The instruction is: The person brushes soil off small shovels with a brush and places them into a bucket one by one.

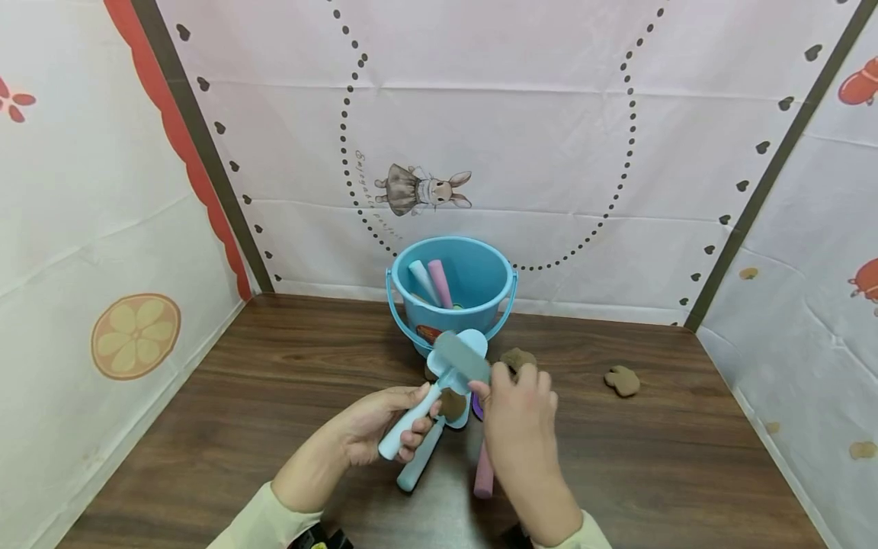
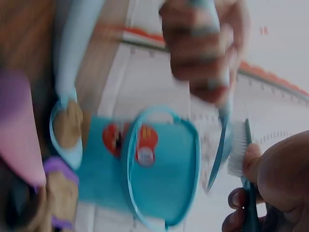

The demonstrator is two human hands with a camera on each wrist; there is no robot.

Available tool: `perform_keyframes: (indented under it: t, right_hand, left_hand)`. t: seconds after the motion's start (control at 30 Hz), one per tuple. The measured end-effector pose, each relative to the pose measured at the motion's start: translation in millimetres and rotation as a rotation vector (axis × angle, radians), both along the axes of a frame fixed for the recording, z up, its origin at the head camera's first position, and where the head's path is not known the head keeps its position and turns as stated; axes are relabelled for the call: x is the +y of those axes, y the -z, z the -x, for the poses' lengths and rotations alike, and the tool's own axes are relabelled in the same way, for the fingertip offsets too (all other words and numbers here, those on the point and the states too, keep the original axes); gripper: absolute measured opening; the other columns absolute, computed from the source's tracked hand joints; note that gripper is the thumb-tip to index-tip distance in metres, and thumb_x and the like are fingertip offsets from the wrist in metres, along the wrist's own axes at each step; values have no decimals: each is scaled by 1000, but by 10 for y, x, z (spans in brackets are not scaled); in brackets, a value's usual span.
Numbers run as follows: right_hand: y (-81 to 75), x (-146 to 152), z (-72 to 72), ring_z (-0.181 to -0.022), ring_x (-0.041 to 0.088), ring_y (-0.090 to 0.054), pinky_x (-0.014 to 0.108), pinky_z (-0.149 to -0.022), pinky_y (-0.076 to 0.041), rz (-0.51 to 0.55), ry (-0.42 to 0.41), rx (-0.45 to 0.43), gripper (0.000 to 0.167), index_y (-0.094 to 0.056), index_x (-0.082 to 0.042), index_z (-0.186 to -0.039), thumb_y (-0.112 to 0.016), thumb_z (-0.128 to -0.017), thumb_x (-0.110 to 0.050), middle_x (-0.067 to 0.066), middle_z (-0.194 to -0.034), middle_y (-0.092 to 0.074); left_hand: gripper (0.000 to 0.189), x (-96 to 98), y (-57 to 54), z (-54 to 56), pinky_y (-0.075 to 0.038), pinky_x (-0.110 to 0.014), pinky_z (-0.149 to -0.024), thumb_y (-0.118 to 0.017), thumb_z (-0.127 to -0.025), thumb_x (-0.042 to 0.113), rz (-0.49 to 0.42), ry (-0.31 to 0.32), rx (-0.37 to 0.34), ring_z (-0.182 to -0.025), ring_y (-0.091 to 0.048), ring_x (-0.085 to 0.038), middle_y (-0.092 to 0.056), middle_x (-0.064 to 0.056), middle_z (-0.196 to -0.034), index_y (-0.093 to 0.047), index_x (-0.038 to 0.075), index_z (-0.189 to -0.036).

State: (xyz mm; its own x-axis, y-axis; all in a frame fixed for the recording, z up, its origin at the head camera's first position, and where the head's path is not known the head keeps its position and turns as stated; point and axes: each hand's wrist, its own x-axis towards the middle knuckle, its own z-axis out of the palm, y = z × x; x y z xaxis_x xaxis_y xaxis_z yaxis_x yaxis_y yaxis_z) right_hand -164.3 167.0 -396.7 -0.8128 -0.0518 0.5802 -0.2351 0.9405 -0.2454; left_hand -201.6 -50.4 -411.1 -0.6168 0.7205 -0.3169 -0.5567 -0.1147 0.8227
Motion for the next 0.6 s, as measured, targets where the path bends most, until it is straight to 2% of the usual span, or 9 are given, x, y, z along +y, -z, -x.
perform_keyframes:
  t: [0.1,0.2,0.37,0.47,0.6]
  right_hand:
    - [-29,156,71,-66,34,-41,43,-55,-34,30,74,60,35,-50,-3,-85,-69,-92,-31,14,-75,-41]
    - [-61,224,84,-65,36,-41,45,-54,-34,36,98,99,35,-46,-3,-84,-68,-92,-29,15,-75,-39]
    - [-116,41,-54,-67,28,-39,39,-57,-34,22,1,49,34,-53,-4,-87,-65,-95,-35,10,-75,-39]
    - [-111,-100,-136,-65,22,-37,34,-55,-31,-24,-57,59,35,-55,-6,-86,-66,-94,-38,7,-73,-38]
    - [-69,-149,-129,-63,20,-34,32,-54,-27,-61,-67,83,35,-55,-5,-88,-69,-92,-37,6,-73,-37]
  left_hand:
    - [38,-7,-18,-5,-39,-23,-52,-35,-110,42,-3,34,16,-54,-41,-5,-46,4,-71,-55,11,-100]
    - [38,-11,-34,-13,-39,-22,-52,-35,-110,42,-9,52,34,-55,-42,-6,-46,4,-72,-55,10,-101]
    - [41,-24,-41,-24,-39,-23,-52,-34,-110,43,-14,37,28,-55,-42,-6,-46,4,-71,-56,11,-99]
    - [41,-38,-37,-26,-39,-22,-52,-37,-109,45,-15,17,24,-54,-41,-5,-45,4,-70,-56,11,-98]
    - [40,-55,-34,-32,-39,-22,-52,-41,-107,47,-14,-3,33,-54,-42,-5,-46,5,-70,-57,11,-98]
